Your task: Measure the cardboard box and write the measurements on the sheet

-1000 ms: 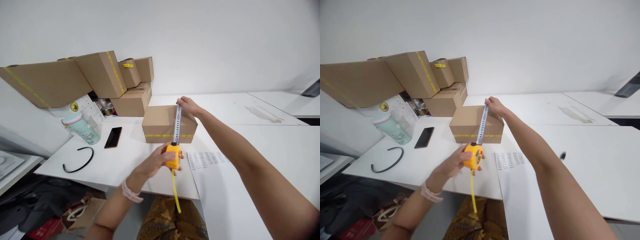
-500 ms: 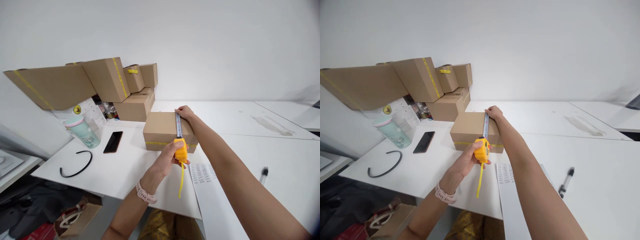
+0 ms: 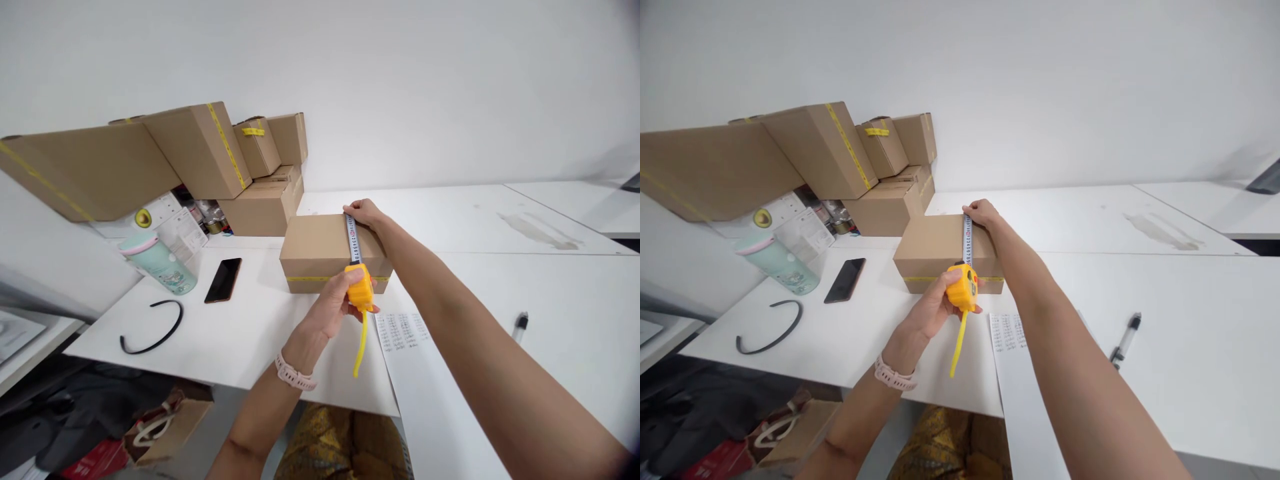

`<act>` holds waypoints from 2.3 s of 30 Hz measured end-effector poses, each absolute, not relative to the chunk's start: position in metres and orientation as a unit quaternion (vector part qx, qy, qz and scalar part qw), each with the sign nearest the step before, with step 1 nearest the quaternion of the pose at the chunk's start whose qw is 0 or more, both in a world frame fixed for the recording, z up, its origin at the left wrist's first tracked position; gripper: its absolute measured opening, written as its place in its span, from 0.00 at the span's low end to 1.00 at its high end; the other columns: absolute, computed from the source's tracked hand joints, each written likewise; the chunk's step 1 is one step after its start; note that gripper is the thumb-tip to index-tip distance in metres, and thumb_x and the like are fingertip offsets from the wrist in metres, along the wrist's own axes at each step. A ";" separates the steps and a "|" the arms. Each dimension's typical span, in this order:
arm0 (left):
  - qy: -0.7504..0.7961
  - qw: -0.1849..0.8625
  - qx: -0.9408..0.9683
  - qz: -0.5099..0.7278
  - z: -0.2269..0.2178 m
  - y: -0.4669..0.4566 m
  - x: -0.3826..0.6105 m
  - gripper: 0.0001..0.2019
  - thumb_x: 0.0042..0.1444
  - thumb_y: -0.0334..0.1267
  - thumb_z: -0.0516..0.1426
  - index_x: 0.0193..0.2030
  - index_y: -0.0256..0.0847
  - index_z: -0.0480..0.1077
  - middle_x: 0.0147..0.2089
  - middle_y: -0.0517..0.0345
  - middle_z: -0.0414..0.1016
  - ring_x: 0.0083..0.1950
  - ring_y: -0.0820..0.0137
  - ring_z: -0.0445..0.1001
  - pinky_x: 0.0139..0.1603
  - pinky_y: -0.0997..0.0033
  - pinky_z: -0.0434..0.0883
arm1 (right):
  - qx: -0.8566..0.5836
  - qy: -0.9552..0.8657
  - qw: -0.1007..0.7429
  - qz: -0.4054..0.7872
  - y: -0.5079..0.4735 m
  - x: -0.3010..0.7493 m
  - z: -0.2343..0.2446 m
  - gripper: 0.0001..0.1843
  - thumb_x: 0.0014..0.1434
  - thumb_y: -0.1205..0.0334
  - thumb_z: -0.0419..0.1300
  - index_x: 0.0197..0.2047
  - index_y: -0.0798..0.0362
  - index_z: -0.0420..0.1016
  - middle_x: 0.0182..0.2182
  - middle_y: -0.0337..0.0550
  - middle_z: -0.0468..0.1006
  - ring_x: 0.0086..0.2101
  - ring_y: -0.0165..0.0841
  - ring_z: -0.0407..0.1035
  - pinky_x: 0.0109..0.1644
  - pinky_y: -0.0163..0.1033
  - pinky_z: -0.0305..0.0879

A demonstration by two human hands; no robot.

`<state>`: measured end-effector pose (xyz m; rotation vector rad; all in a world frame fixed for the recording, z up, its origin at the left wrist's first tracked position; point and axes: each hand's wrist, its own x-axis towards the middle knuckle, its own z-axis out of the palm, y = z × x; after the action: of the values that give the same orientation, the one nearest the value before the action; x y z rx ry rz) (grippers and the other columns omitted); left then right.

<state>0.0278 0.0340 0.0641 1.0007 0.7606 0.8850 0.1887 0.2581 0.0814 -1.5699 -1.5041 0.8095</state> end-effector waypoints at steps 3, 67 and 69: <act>0.349 0.688 0.475 0.423 0.066 0.024 0.006 0.24 0.47 0.58 0.64 0.44 0.41 0.73 0.48 0.49 0.78 0.29 0.70 0.78 0.21 0.73 0.65 | -0.561 -0.558 0.487 0.370 0.247 0.213 0.092 0.19 0.63 0.42 0.61 0.39 0.51 0.78 0.37 0.46 0.80 0.38 0.33 0.72 0.44 0.38 0.70; 0.366 0.637 0.571 0.366 -0.013 0.002 0.040 0.31 0.51 0.46 0.69 0.58 0.43 0.62 0.46 0.55 0.71 0.38 0.71 0.72 0.27 0.76 0.74 | -0.527 -0.743 0.403 -0.086 0.187 0.227 0.090 0.21 0.67 0.67 0.44 0.47 0.46 0.78 0.40 0.47 0.76 0.43 0.44 0.65 0.50 0.51 0.57; 0.365 0.641 0.564 0.372 -0.013 0.000 0.039 0.31 0.50 0.47 0.69 0.58 0.43 0.63 0.46 0.55 0.72 0.37 0.71 0.72 0.27 0.76 0.73 | -0.534 -0.742 0.393 -0.098 0.187 0.226 0.088 0.21 0.71 0.63 0.42 0.50 0.45 0.76 0.39 0.47 0.77 0.44 0.45 0.65 0.51 0.52 0.58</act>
<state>0.0390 -0.0002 -0.0125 1.2868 0.8317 0.8481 0.2264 0.1870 0.0881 -1.3539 -1.8832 -0.2495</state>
